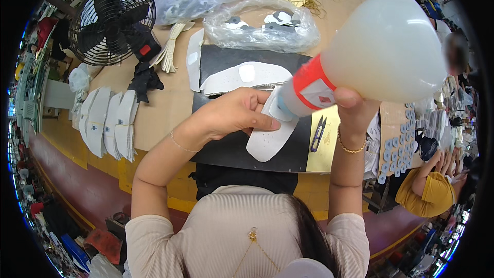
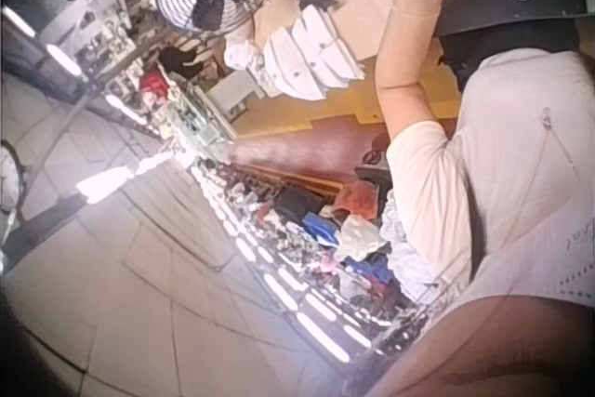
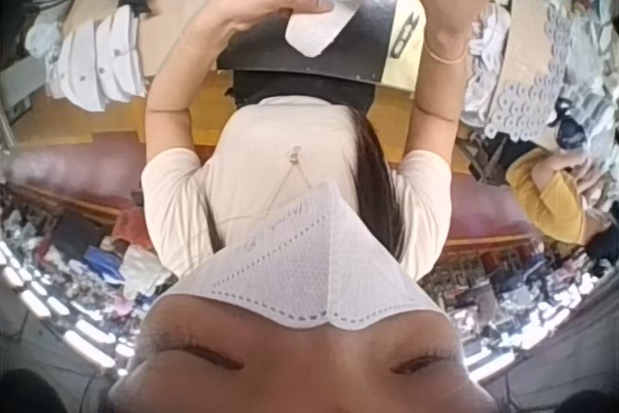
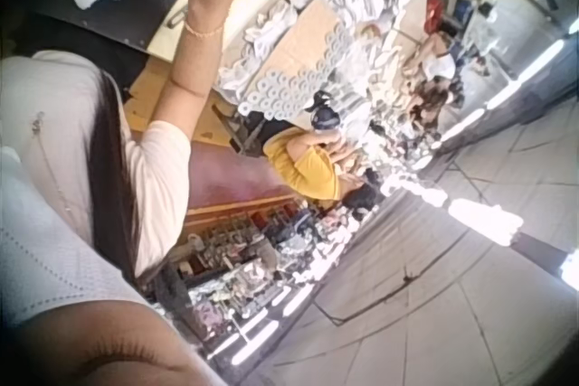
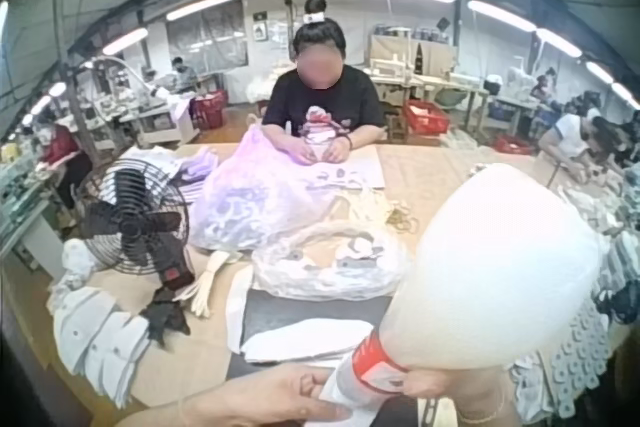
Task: The person applies glue from a squeeze bottle onto white fabric pieces on a black work mat. They handle the pieces one at a time, apply glue to specific areas, and place them aside. Other workers are visible in the background performing similar tasks.
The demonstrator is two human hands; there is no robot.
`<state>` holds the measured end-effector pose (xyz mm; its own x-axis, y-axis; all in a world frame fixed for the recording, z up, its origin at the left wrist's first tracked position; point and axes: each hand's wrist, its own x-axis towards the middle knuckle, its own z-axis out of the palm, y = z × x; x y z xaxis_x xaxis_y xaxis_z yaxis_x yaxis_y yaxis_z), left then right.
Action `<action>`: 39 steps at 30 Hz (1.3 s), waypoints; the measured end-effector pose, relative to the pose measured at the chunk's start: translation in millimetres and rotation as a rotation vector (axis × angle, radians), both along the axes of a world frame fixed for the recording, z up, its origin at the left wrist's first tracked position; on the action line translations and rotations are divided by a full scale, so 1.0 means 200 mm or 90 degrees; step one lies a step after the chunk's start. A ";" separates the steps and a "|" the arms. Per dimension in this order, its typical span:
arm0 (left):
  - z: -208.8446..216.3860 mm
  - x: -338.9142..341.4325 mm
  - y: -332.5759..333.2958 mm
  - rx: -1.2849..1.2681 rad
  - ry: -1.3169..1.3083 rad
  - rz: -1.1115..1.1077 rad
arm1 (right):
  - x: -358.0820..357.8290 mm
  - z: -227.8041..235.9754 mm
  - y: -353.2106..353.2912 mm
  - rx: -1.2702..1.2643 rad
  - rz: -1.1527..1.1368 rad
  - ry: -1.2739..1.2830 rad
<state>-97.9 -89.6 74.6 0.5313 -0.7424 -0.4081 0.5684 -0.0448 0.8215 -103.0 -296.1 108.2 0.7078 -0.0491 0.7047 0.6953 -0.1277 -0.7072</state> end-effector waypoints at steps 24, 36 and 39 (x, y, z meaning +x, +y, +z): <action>0.04 0.03 0.02 0.010 0.087 0.022 | 0.01 0.06 0.02 -0.260 -0.012 -0.078; 0.01 -0.02 0.17 -0.078 0.067 0.065 | 0.08 -0.25 -0.36 0.332 0.085 0.069; -0.04 0.01 0.30 -0.087 -0.032 0.137 | 0.02 -0.17 -0.45 0.380 0.058 0.078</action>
